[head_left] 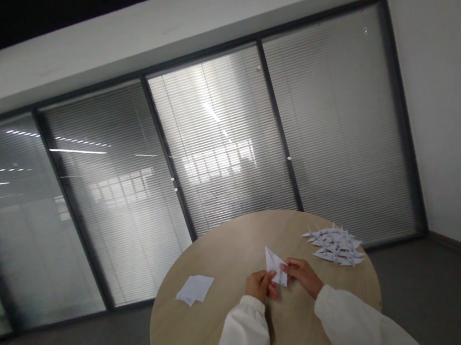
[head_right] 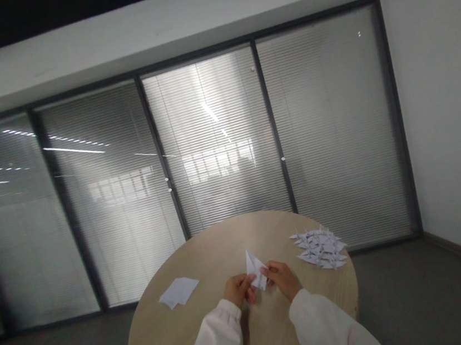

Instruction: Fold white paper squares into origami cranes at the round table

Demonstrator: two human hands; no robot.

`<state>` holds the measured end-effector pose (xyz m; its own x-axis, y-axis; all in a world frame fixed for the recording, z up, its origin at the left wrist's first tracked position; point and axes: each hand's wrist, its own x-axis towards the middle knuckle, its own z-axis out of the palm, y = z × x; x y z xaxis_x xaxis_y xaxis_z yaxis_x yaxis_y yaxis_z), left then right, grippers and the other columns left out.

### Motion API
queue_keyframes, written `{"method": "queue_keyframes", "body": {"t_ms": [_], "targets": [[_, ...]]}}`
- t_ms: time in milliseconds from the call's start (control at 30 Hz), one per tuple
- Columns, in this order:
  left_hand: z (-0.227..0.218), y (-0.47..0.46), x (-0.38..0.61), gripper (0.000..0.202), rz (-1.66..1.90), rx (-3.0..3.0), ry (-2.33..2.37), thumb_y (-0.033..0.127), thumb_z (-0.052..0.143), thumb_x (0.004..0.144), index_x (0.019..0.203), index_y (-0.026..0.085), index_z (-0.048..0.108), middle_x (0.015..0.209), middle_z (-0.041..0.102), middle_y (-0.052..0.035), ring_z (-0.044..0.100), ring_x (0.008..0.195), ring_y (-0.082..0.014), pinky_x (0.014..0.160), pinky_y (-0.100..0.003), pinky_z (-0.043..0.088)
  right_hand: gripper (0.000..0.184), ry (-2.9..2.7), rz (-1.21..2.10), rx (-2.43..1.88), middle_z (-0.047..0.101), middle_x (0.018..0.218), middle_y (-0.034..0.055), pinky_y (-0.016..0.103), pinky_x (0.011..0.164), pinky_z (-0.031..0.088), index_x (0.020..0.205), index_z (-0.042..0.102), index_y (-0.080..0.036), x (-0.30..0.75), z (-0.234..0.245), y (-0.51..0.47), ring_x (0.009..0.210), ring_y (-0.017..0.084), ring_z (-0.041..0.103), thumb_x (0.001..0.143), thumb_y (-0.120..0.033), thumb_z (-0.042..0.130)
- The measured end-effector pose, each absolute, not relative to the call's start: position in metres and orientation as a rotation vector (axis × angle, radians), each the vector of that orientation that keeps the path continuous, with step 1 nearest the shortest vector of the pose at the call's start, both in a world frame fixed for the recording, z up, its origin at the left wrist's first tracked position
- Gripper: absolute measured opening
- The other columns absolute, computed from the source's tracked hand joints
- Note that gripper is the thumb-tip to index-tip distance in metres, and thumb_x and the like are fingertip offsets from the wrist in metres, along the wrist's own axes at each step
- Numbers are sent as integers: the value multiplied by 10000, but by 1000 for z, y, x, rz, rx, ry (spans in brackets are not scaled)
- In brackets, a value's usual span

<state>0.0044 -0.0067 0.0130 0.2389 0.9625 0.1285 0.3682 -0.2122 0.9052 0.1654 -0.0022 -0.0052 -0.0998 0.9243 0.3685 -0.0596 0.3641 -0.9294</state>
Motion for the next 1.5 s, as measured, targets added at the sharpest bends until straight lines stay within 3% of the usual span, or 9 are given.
{"method": "queue_keyframes", "body": {"t_ms": [133, 433, 700, 1000, 1100, 1167, 1267, 1367, 1500], "targets": [[11, -7, 2, 521, 904, 1858, 1301, 645, 368, 672, 514, 167, 505, 326, 439, 38, 410, 325, -96, 410, -212, 350, 433, -1406, 1062, -823, 550, 541, -12, 224, 491, 407, 599, 541, -155, 164, -3, -5, 517, 137, 518, 608, -586, 583], [12, -10, 4, 554, 912, 1851, 1203, 672, 330, 683, 487, 168, 449, 310, 419, 40, 369, 293, -85, 390, -214, 318, 380, -1386, 1105, -786, 532, 532, -23, 223, 503, 390, 606, 543, -145, 164, -3, -6, 515, 129, 500, 635, -519, 601], [17, -10, 7, 537, 1083, 1742, 1188, 677, 369, 657, 577, 160, 486, 412, 508, 14, 496, 393, -126, 417, -226, 378, 361, -1388, 1146, -768, 552, 553, -19, 240, 527, 410, 590, 535, -151, 163, -6, -5, 540, 143, 524, 631, -503, 607], [17, -9, -1, 495, 1144, 1953, 1396, 566, 332, 756, 505, 166, 478, 377, 469, 26, 459, 399, -100, 465, -205, 380, 354, -1477, 1148, -780, 552, 548, -12, 224, 499, 392, 609, 559, -141, 162, -3, -8, 518, 127, 505, 660, -491, 583], [12, -3, 1, 436, 1147, 1831, 1279, 543, 377, 744, 643, 148, 531, 442, 469, 34, 467, 421, -96, 434, -204, 394, 357, -1449, 1101, -806, 533, 532, -18, 227, 490, 398, 571, 543, -143, 162, -5, -6, 511, 127, 498, 654, -488, 584], [11, -1, 3, 402, 1158, 1729, 1164, 486, 529, 675, 897, 150, 530, 527, 489, 45, 486, 468, -95, 431, -198, 418, 359, -1422, 1071, -836, 528, 536, -19, 231, 486, 409, 574, 546, -146, 163, -7, -3, 514, 129, 498, 648, -495, 582], [11, -2, 4, 728, 1176, 1694, 1065, 291, 715, 526, 1164, 196, 377, 635, 513, 42, 503, 546, -97, 447, -187, 446, 367, -1399, 1054, -869, 528, 544, -18, 231, 476, 419, 596, 556, -147, 164, -9, 0, 518, 131, 500, 642, -510, 575], [11, -3, 3, 725, 1176, 1723, 1043, 218, 702, 534, 1183, 216, 378, 685, 523, 26, 508, 586, -103, 456, -186, 460, 389, -1389, 1073, -878, 535, 551, -10, 226, 453, 419, 606, 558, -146, 163, -10, 1, 523, 136, 507, 631, -534, 570], [11, -1, 0, 561, 1211, 1739, 1067, 295, 634, 611, 1136, 206, 456, 648, 497, 32, 500, 554, -98, 450, -196, 467, 413, -1404, 1078, -864, 563, 595, 12, 227, 451, 429, 663, 583, -141, 162, -11, 2, 551, 146, 528, 659, -551, 535]]}}
